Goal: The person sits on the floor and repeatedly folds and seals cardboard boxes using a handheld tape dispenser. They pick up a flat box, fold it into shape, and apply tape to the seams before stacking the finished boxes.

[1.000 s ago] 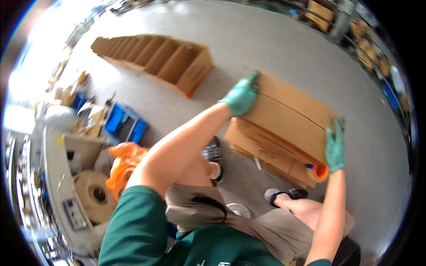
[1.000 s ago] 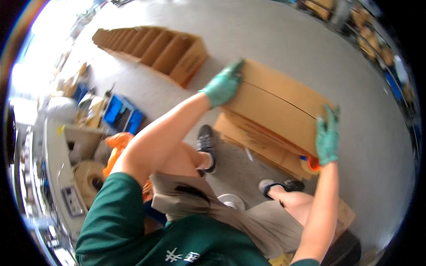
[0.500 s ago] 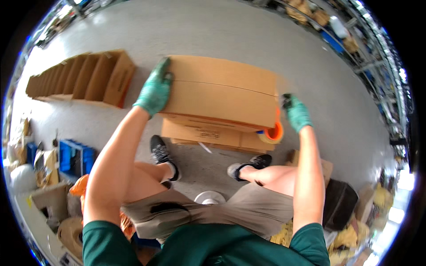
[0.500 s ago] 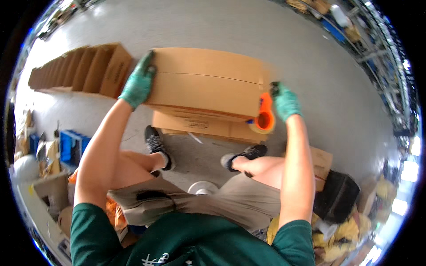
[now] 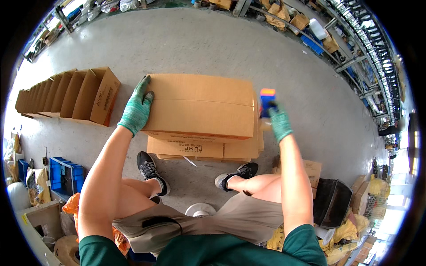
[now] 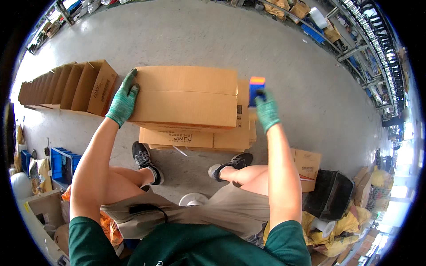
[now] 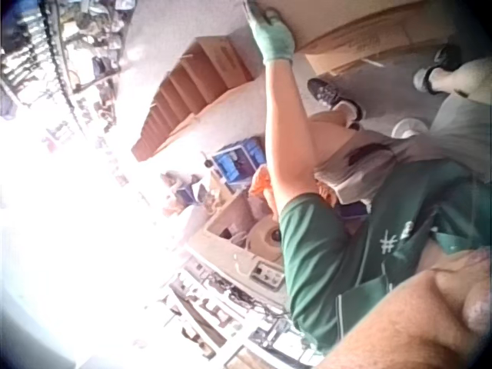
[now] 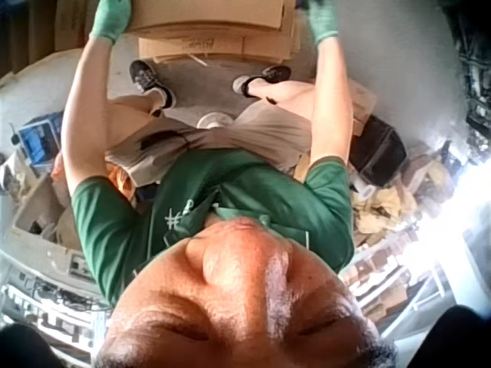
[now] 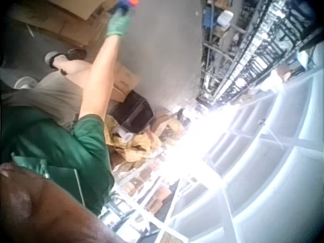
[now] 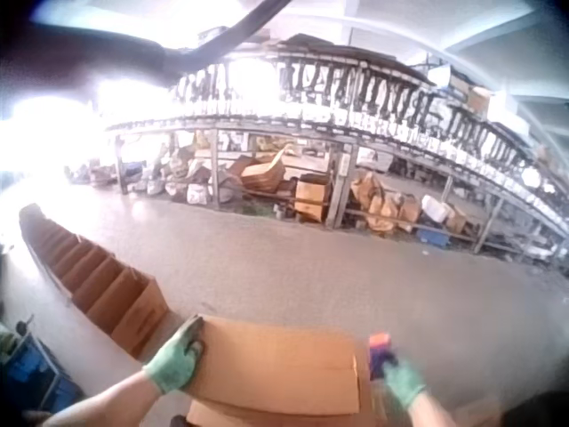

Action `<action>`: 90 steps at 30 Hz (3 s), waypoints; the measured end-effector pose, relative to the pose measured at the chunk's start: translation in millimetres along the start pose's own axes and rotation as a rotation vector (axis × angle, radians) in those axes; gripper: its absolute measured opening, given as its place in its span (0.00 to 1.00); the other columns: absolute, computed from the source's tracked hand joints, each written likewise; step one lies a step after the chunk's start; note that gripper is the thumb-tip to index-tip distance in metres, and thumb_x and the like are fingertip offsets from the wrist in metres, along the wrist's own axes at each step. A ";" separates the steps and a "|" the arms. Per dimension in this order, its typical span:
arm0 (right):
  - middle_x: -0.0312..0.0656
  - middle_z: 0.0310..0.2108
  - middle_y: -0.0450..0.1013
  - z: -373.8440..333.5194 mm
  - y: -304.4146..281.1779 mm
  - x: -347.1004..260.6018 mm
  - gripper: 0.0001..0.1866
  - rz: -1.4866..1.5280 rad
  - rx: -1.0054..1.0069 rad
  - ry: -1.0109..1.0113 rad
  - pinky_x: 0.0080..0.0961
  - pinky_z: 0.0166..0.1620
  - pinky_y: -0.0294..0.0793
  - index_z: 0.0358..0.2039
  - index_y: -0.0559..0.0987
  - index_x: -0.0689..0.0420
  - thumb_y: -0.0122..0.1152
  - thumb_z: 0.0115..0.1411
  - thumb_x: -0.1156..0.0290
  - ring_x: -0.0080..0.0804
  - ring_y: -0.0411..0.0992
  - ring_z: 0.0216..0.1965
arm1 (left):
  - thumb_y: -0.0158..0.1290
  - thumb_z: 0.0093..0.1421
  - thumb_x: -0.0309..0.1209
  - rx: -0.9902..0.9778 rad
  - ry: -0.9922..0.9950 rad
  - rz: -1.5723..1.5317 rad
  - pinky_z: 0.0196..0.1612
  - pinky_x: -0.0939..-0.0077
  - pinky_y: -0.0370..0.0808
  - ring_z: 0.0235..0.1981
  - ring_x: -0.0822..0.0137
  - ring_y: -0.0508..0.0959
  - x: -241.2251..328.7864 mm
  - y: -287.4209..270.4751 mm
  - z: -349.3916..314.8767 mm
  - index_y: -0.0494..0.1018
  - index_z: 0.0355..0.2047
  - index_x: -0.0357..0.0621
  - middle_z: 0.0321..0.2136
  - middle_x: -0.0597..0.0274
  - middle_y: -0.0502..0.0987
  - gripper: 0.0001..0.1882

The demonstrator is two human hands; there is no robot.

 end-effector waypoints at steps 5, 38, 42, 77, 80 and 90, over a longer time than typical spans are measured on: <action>0.41 0.47 0.75 8.4 -5.4 -143.0 0.23 0.423 -0.012 -0.331 0.27 0.50 0.76 0.51 0.77 0.56 0.59 0.58 0.56 0.29 0.75 0.46 | 0.46 0.70 0.25 0.032 0.030 -0.031 0.70 0.69 0.59 0.67 0.60 0.63 -8.4 1.4 1.5 0.58 0.69 0.45 0.67 0.54 0.63 0.28; 0.33 0.36 0.75 16.1 55.6 -159.3 0.19 0.235 -0.563 -0.161 0.21 0.45 0.72 0.43 0.80 0.54 0.70 0.55 0.56 0.21 0.72 0.40 | 0.45 0.71 0.51 -0.172 -0.587 -1.241 0.31 0.64 0.79 0.27 0.61 0.78 124.9 93.4 -36.0 0.73 0.45 0.43 0.29 0.57 0.77 0.23; 0.35 0.36 0.75 17.1 57.8 -168.9 0.22 0.042 -0.579 -0.246 0.23 0.44 0.73 0.44 0.79 0.55 0.70 0.55 0.54 0.23 0.72 0.39 | 0.44 0.73 0.40 -0.108 -0.420 -0.774 0.30 0.74 0.77 0.26 0.67 0.78 121.6 76.3 -27.0 0.73 0.43 0.40 0.30 0.56 0.77 0.15; 0.45 0.40 0.79 15.2 92.8 -221.1 0.31 -0.272 -0.775 -0.289 0.29 0.48 0.74 0.50 0.79 0.61 0.66 0.57 0.47 0.30 0.76 0.42 | 0.34 0.76 0.44 -0.182 0.053 -0.382 0.64 0.71 0.64 0.55 0.67 0.70 -9.9 9.4 0.5 0.70 0.60 0.50 0.53 0.61 0.75 0.22; 0.44 0.39 0.77 21.5 28.6 -222.4 0.34 -0.481 -0.723 -0.301 0.31 0.48 0.73 0.49 0.78 0.63 0.65 0.55 0.44 0.31 0.74 0.41 | 0.34 0.77 0.43 -0.170 0.021 -0.355 0.64 0.72 0.63 0.55 0.70 0.69 -4.5 10.9 -2.4 0.70 0.58 0.50 0.53 0.64 0.75 0.21; 0.50 0.39 0.79 30.8 -153.7 -181.9 0.33 -0.900 -0.600 -0.068 0.34 0.49 0.75 0.47 0.79 0.65 0.68 0.50 0.50 0.36 0.77 0.42 | 0.45 0.74 0.42 -0.185 -0.094 -0.330 0.64 0.74 0.63 0.57 0.72 0.67 6.5 8.8 -1.2 0.69 0.61 0.50 0.55 0.67 0.72 0.20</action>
Point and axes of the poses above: each hand's wrist, its own z-axis towards the middle knuckle, its own y-axis out of the palm, x = y × z, the point moved 1 cm from there along z, towards the middle knuckle
